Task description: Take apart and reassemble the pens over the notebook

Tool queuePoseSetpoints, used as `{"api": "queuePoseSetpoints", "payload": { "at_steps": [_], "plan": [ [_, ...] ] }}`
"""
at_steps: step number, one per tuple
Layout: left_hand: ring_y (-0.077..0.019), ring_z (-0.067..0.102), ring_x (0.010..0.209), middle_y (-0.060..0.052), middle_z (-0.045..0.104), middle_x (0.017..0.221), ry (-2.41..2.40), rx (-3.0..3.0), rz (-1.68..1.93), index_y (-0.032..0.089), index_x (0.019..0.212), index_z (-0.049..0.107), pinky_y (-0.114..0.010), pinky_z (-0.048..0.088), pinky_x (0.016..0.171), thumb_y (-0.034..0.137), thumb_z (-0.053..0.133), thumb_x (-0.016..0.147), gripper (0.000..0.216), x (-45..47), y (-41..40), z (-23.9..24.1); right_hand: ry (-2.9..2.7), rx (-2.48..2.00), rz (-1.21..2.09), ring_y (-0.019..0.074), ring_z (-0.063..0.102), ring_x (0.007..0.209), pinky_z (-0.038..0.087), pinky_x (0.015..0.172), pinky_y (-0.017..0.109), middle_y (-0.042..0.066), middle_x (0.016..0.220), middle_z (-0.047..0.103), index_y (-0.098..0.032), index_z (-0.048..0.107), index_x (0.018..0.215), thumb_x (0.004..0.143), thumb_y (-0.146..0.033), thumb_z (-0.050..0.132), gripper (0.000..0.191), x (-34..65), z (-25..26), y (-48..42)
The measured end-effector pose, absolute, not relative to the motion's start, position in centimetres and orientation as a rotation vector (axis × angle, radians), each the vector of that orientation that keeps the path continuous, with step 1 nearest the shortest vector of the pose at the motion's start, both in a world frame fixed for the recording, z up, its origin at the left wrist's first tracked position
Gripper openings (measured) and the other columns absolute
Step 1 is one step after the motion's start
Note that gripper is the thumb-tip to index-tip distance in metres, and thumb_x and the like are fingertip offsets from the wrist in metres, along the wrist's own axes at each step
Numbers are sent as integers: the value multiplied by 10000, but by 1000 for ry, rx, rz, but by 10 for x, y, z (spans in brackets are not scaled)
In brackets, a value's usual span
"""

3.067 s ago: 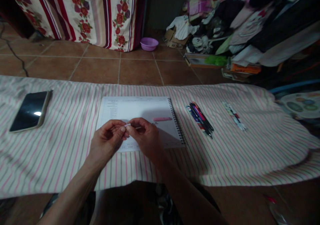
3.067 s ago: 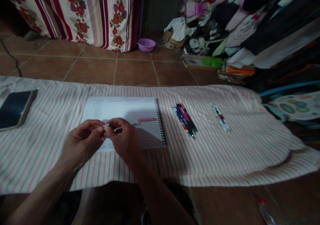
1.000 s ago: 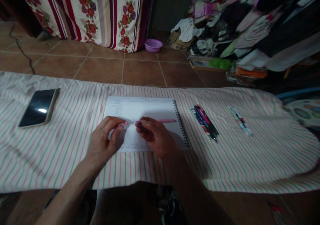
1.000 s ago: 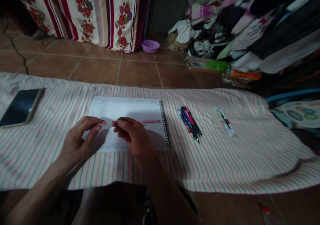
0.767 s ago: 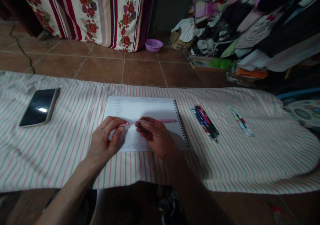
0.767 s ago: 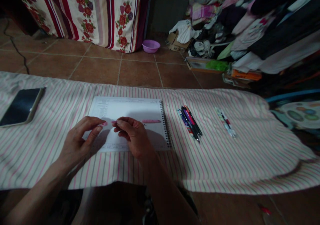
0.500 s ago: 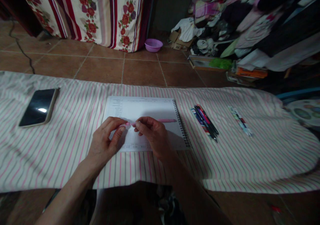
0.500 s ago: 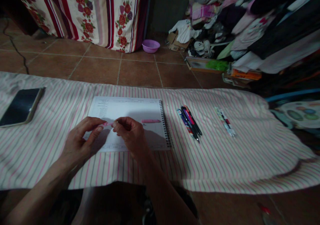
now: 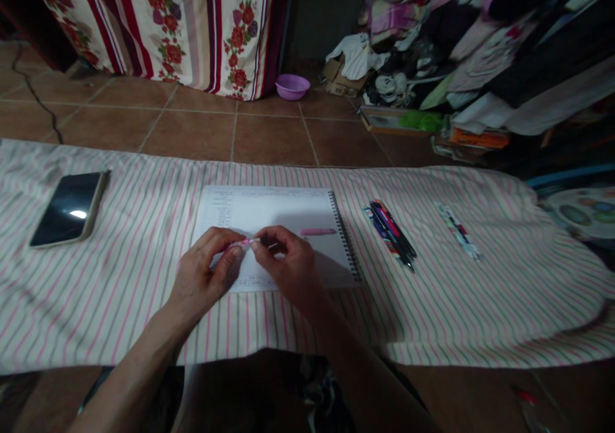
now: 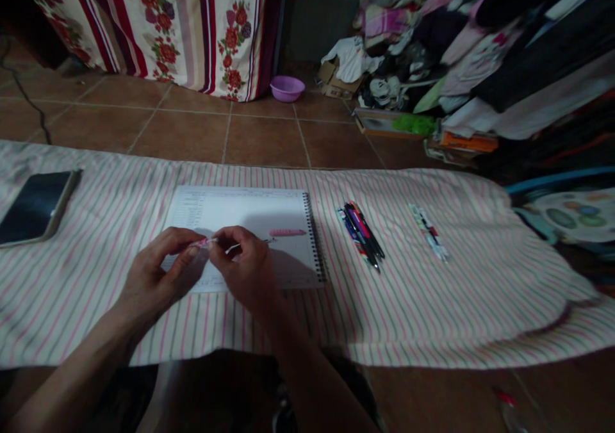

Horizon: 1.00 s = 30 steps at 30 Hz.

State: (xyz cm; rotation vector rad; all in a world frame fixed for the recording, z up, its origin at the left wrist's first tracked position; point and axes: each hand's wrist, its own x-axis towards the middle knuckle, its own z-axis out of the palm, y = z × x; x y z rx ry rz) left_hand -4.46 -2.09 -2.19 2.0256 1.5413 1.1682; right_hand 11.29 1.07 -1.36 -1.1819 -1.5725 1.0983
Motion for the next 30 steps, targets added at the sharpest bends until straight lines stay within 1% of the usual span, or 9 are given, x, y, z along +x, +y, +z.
{"api": "queuePoseSetpoints", "payload": {
  "at_steps": [13,25,27,30],
  "plan": [
    [-151,598,796,-32,649,865,1555,1947,1125,195,928,624,-281,482,705,250,492,898,146,-46,-18,-23,-1598,-1164,1069,126,653,654,514,623,233,21,760,716,-189,687,820,767,-243,651,83,112,-22,13],
    [-158,603,811,-31,646,886,1579,1920,1086,202,937,615,-288,486,708,279,487,902,153,-46,-20,-25,-1742,-1116,851,133,671,675,536,641,237,36,809,732,-193,696,848,815,-204,602,100,111,-26,12],
    [-156,600,811,-28,643,887,1581,1925,1080,202,939,612,-286,484,710,276,485,904,151,-46,-20,-25,-1781,-1090,787,146,682,718,542,664,249,46,821,736,-190,697,865,836,-211,581,121,111,-26,12],
    [-155,598,803,-25,645,882,1594,1910,1088,204,933,614,-287,484,711,279,484,905,153,-45,-19,-26,-1844,-1021,686,158,691,808,549,753,275,60,864,741,-190,694,912,874,-206,528,171,111,-27,12]
  ]
}}
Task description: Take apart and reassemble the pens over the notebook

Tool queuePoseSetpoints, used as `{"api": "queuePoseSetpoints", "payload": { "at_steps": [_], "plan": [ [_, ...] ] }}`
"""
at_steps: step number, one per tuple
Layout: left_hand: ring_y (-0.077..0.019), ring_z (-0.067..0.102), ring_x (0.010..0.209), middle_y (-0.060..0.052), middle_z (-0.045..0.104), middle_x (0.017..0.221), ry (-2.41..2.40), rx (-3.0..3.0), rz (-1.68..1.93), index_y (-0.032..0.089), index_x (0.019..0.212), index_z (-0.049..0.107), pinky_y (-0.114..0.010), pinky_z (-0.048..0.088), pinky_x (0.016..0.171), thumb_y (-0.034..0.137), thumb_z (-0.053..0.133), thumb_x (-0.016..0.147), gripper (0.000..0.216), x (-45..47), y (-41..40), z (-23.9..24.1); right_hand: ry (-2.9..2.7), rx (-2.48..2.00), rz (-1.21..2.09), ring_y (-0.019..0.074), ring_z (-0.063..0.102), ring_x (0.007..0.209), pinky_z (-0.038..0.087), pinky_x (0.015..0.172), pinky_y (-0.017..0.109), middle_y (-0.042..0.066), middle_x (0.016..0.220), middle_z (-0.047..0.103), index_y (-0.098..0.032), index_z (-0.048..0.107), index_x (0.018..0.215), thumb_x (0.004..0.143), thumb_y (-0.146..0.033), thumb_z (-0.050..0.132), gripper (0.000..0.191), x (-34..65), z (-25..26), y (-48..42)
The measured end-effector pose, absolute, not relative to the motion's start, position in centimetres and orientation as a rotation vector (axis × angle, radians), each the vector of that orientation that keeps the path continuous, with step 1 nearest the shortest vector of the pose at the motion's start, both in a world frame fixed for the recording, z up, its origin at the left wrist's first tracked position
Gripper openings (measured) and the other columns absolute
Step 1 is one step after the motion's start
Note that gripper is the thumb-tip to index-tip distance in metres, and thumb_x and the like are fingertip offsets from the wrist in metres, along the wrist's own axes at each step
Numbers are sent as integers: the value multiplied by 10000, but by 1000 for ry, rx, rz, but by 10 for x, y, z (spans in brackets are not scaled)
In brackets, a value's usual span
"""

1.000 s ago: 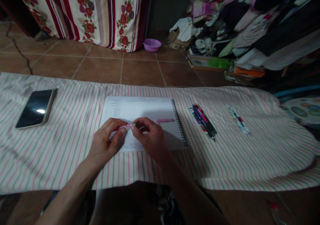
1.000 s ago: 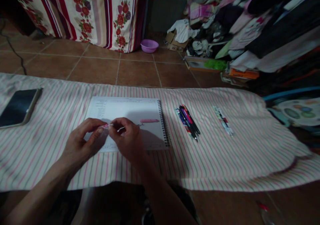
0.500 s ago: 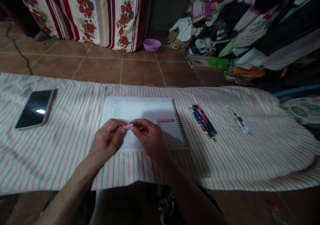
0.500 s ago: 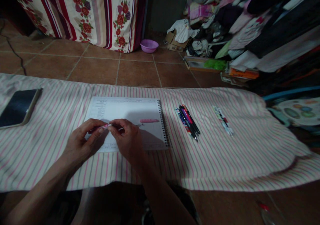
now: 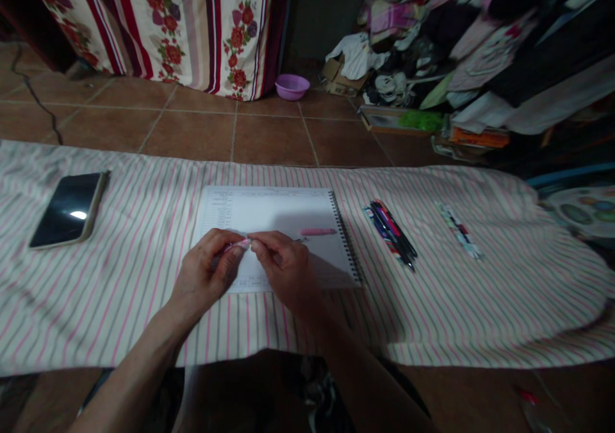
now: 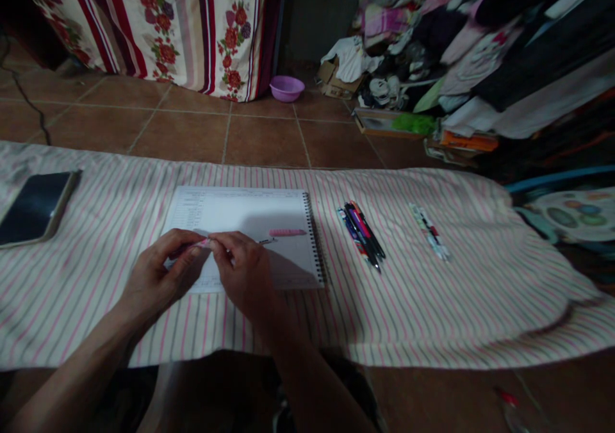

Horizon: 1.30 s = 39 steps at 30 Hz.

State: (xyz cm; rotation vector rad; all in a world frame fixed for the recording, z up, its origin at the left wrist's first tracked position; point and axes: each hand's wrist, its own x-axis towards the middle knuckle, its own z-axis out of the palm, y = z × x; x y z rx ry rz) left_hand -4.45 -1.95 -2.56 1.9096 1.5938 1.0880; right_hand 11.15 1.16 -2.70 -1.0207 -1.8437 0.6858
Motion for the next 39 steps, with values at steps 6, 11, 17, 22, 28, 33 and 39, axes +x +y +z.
{"api": "queuePoseSetpoints", "payload": {
  "at_steps": [6,11,17,22,28,33,39],
  "plan": [
    [-150,598,742,-12,650,836,1630,1760,1114,216,925,625,-286,488,677,315,510,888,156,-43,-19,-27,-1890,-964,617,170,684,915,539,852,311,81,966,736,-185,680,1021,893,-176,468,248,110,-28,8],
    [-153,603,733,-14,652,825,1628,1719,1117,219,923,632,-293,495,677,340,524,880,168,-45,-19,-28,-1879,-1029,700,163,678,920,532,849,306,61,972,733,-220,675,1014,884,-172,476,243,110,-26,8],
    [-169,619,798,-32,664,878,1667,1773,1063,215,922,640,-311,503,729,336,520,887,175,-48,-19,-27,-1925,-1130,608,166,664,852,532,789,297,55,923,717,-217,670,988,872,-161,512,204,123,-24,15],
    [-180,638,846,-31,668,900,1672,1779,1052,225,907,640,-323,503,768,343,516,890,172,-51,-19,-28,-1988,-1288,466,169,637,769,519,725,285,63,880,666,-196,693,922,852,-152,551,164,145,-23,23],
    [-180,630,859,-35,662,910,1662,1783,1053,234,914,632,-331,494,769,346,514,896,163,-53,-18,-31,-2093,-1400,403,181,612,754,496,704,304,55,825,623,-194,732,897,800,-120,619,166,165,-25,28],
    [-186,629,863,-37,666,908,1661,1815,1034,230,915,631,-341,496,777,347,511,895,169,-52,-18,-29,-2218,-1391,326,186,595,787,499,708,312,59,859,607,-222,735,938,804,-140,628,190,164,-27,26],
    [-190,637,848,-43,676,899,1659,1819,1054,237,910,632,-342,510,768,344,509,891,164,-51,-17,-28,-2291,-1389,305,197,580,819,496,720,330,68,893,597,-216,729,880,825,-160,619,135,156,-26,23]
  ]
}}
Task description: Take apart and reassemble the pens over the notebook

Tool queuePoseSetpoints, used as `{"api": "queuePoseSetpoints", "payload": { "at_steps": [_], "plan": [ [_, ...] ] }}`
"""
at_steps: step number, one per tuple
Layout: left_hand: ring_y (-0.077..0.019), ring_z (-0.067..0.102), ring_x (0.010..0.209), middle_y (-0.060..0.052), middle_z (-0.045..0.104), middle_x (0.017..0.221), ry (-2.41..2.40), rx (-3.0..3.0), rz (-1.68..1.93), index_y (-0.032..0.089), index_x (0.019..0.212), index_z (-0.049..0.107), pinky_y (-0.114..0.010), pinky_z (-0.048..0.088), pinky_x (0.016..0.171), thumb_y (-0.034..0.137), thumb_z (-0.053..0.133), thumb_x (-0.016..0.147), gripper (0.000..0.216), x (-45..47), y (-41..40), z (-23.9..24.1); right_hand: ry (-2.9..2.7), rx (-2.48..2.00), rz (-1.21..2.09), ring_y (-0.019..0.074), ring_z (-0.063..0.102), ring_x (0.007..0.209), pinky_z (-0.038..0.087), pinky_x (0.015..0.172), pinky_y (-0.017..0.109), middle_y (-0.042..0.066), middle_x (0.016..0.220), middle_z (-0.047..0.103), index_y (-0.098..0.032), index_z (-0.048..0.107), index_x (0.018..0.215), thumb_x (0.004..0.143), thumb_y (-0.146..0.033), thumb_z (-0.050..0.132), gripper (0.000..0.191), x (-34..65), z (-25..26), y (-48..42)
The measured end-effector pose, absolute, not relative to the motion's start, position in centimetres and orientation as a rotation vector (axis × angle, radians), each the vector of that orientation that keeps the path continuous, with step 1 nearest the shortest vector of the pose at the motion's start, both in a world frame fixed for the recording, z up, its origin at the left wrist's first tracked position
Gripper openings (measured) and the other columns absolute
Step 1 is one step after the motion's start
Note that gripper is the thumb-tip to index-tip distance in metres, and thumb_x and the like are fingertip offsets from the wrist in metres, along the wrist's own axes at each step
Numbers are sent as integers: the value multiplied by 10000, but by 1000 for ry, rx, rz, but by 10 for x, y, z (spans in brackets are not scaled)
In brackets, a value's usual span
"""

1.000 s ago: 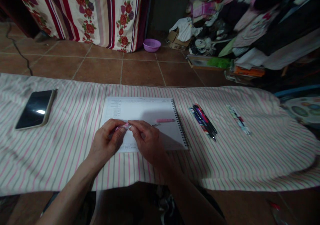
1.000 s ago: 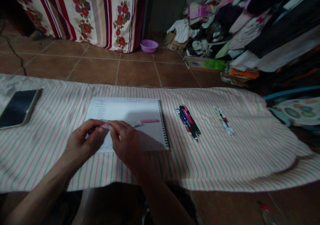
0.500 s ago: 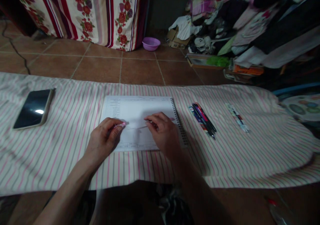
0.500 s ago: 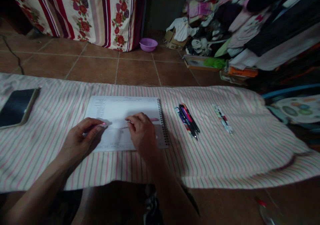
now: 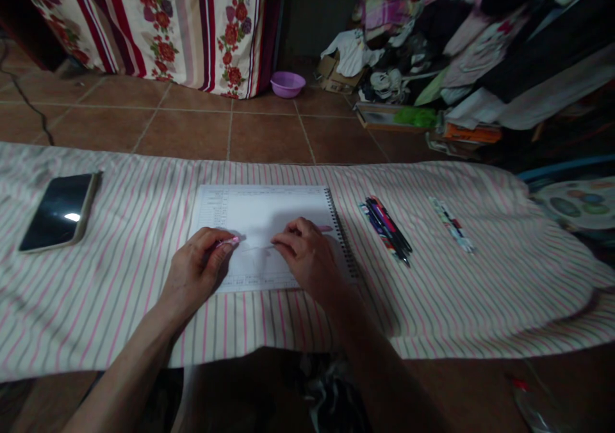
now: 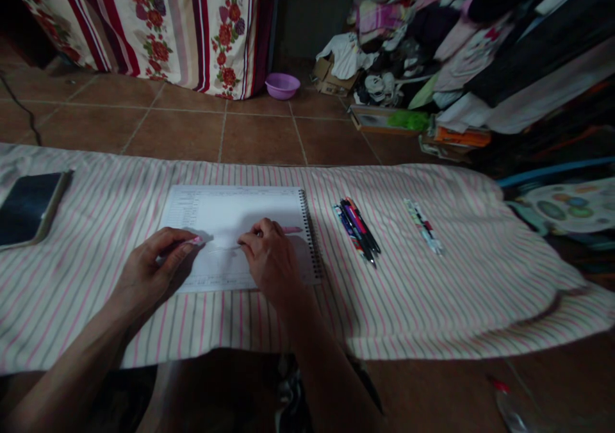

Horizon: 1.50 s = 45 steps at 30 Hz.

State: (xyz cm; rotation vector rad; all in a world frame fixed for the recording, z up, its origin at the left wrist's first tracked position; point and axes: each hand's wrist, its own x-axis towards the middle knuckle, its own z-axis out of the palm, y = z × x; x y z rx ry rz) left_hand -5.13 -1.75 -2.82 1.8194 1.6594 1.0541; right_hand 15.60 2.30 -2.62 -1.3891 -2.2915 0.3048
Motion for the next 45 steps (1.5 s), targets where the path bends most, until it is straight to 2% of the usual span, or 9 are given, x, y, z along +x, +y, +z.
{"api": "queuePoseSetpoints", "payload": {
  "at_steps": [11,14,18,24,31,35,37,41,45],
  "plan": [
    [-180,631,846,-33,671,904,1683,1795,1056,231,912,640,-328,504,773,359,515,887,181,-52,-18,-30,-2192,-1361,343,233,582,839,466,771,369,68,823,687,-190,635,869,848,-156,551,93,154,-15,24],
    [-184,635,839,-37,675,901,1688,1798,1056,229,910,639,-329,505,766,368,517,885,186,-52,-17,-30,-2002,-1357,675,183,616,778,478,731,316,24,778,691,-214,629,924,822,-122,525,173,154,-11,23],
    [-189,639,856,-38,680,909,1685,1813,1051,227,913,637,-330,506,778,369,514,886,190,-52,-16,-30,-1677,-1198,1261,124,641,735,499,692,255,-11,776,701,-211,653,813,812,-165,500,160,156,-3,22],
    [-187,638,882,-31,680,921,1679,1821,1050,233,916,636,-333,500,806,358,514,888,178,-52,-16,-32,-1155,-954,1726,158,666,887,541,781,319,48,957,712,-210,686,921,834,-334,535,214,158,-1,21],
    [-171,626,798,-17,677,876,1662,1757,1085,245,913,634,-313,506,753,348,535,878,147,-51,-17,-30,-1104,-917,1634,166,643,919,534,837,349,29,940,708,-263,661,1051,739,-297,661,314,159,-2,22],
    [-164,618,791,-11,671,873,1645,1713,1121,248,907,631,-304,507,748,329,547,872,121,-51,-18,-29,-1027,-997,1536,128,616,766,527,707,288,21,965,702,-236,695,779,716,-325,681,111,151,-4,21],
    [-158,614,790,-5,666,869,1629,1703,1134,250,905,630,-297,503,749,325,551,869,115,-51,-18,-30,-987,-1034,1508,110,590,704,507,646,260,21,949,698,-220,684,702,704,-347,686,127,146,-6,21],
    [-153,603,792,4,658,865,1631,1698,1143,251,909,631,-296,490,758,318,549,869,113,-52,-18,-32,-905,-1042,1501,96,541,623,470,593,231,-9,717,645,-229,714,816,715,-392,682,194,140,-7,18],
    [-150,595,780,7,653,853,1622,1699,1147,247,893,634,-292,482,751,312,553,866,108,-51,-19,-31,-914,-1021,1451,90,527,615,451,602,235,-15,692,626,-209,711,807,742,-384,672,191,137,-8,16]
  ]
}}
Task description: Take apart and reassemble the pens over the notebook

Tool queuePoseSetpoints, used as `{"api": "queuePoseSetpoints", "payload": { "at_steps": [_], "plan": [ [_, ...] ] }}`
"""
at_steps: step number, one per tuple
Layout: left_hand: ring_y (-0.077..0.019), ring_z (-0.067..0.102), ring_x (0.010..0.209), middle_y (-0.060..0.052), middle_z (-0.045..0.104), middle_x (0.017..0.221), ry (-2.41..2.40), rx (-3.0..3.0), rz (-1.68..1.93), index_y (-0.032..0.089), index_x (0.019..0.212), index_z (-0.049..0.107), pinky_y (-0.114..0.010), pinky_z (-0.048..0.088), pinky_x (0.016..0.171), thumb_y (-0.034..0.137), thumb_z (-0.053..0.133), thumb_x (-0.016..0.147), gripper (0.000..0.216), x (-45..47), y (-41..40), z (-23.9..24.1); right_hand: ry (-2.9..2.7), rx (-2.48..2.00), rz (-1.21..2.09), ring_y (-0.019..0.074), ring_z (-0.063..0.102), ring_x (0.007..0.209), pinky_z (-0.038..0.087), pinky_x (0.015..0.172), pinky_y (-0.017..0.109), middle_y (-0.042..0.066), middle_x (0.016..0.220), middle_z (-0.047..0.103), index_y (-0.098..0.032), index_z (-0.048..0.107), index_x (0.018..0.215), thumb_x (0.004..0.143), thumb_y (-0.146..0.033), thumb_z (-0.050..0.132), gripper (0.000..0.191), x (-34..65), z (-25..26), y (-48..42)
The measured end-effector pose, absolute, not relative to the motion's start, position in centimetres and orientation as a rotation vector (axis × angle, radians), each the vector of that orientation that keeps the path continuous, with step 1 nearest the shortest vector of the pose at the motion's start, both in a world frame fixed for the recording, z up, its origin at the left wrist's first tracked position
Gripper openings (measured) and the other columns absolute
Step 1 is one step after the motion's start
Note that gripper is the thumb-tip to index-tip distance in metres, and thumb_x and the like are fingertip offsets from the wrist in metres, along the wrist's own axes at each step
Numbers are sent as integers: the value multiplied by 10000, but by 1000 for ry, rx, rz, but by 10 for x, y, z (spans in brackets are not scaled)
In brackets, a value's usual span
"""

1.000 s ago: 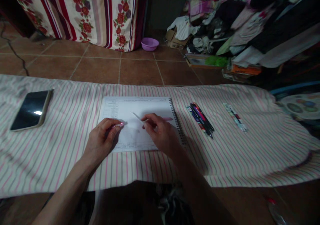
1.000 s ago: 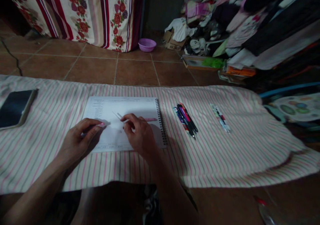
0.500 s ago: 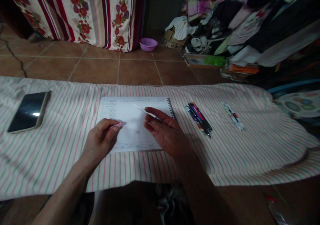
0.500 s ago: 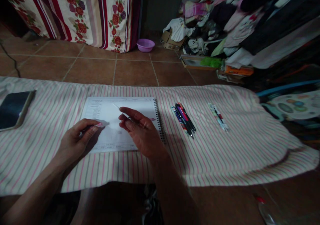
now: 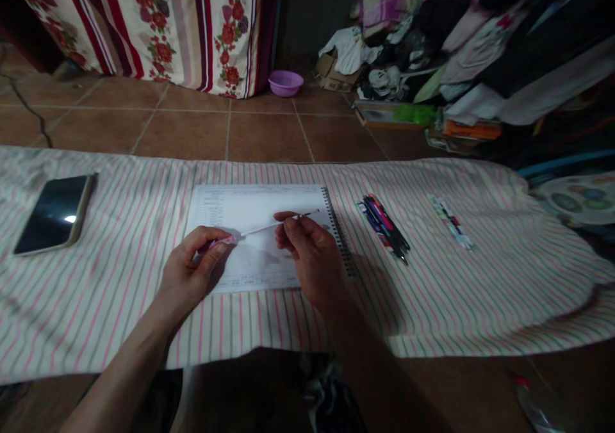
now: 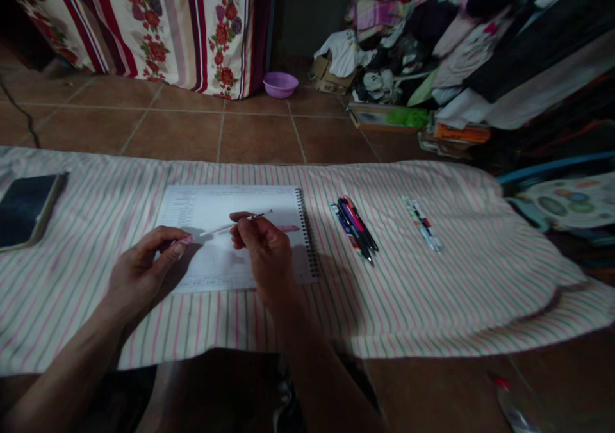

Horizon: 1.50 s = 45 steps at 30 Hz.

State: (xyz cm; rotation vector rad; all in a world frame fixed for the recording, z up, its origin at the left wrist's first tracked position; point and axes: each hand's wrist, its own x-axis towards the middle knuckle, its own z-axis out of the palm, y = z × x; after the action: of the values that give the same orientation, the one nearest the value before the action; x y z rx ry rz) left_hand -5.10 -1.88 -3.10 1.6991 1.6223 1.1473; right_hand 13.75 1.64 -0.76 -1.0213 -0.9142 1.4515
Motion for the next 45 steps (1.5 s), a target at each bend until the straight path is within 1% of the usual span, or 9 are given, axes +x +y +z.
{"api": "queuePoseSetpoints", "payload": {
  "at_steps": [6,19,27,37,42,45],
  "plan": [
    [-151,585,782,6,647,855,1587,1710,1140,249,892,633,-289,473,733,308,558,865,99,-49,-18,-31,-928,-1029,1422,86,522,590,439,597,235,-25,642,607,-196,703,818,765,-358,648,179,136,-7,15],
    [-148,566,755,4,630,832,1561,1694,1148,238,896,631,-287,460,696,308,557,863,107,-47,-18,-32,-1124,-1061,1307,92,539,588,466,584,240,-7,655,623,-186,698,815,805,-335,599,179,134,-10,16],
    [-139,558,733,5,627,815,1542,1717,1152,231,896,629,-279,456,679,298,552,866,106,-45,-18,-31,-1166,-1063,1315,91,541,590,468,577,239,5,697,647,-190,697,781,803,-330,591,177,132,-9,16],
    [-128,552,732,11,627,833,1547,1716,1154,232,897,630,-263,446,669,299,558,868,103,-44,-18,-32,-1194,-1051,1358,97,557,607,474,606,246,1,683,648,-198,712,836,811,-336,592,184,129,-15,15],
    [-133,559,719,5,630,818,1546,1704,1147,222,883,632,-264,451,654,306,553,866,117,-42,-18,-29,-1229,-1057,1350,99,553,604,466,597,243,1,669,644,-197,722,835,801,-342,597,194,124,-17,13],
    [-130,553,696,6,628,800,1538,1702,1145,220,879,630,-262,449,638,303,550,866,116,-40,-19,-27,-1272,-1073,1332,99,554,606,468,598,242,9,700,657,-193,723,820,805,-339,589,199,122,-18,12]
  ]
}}
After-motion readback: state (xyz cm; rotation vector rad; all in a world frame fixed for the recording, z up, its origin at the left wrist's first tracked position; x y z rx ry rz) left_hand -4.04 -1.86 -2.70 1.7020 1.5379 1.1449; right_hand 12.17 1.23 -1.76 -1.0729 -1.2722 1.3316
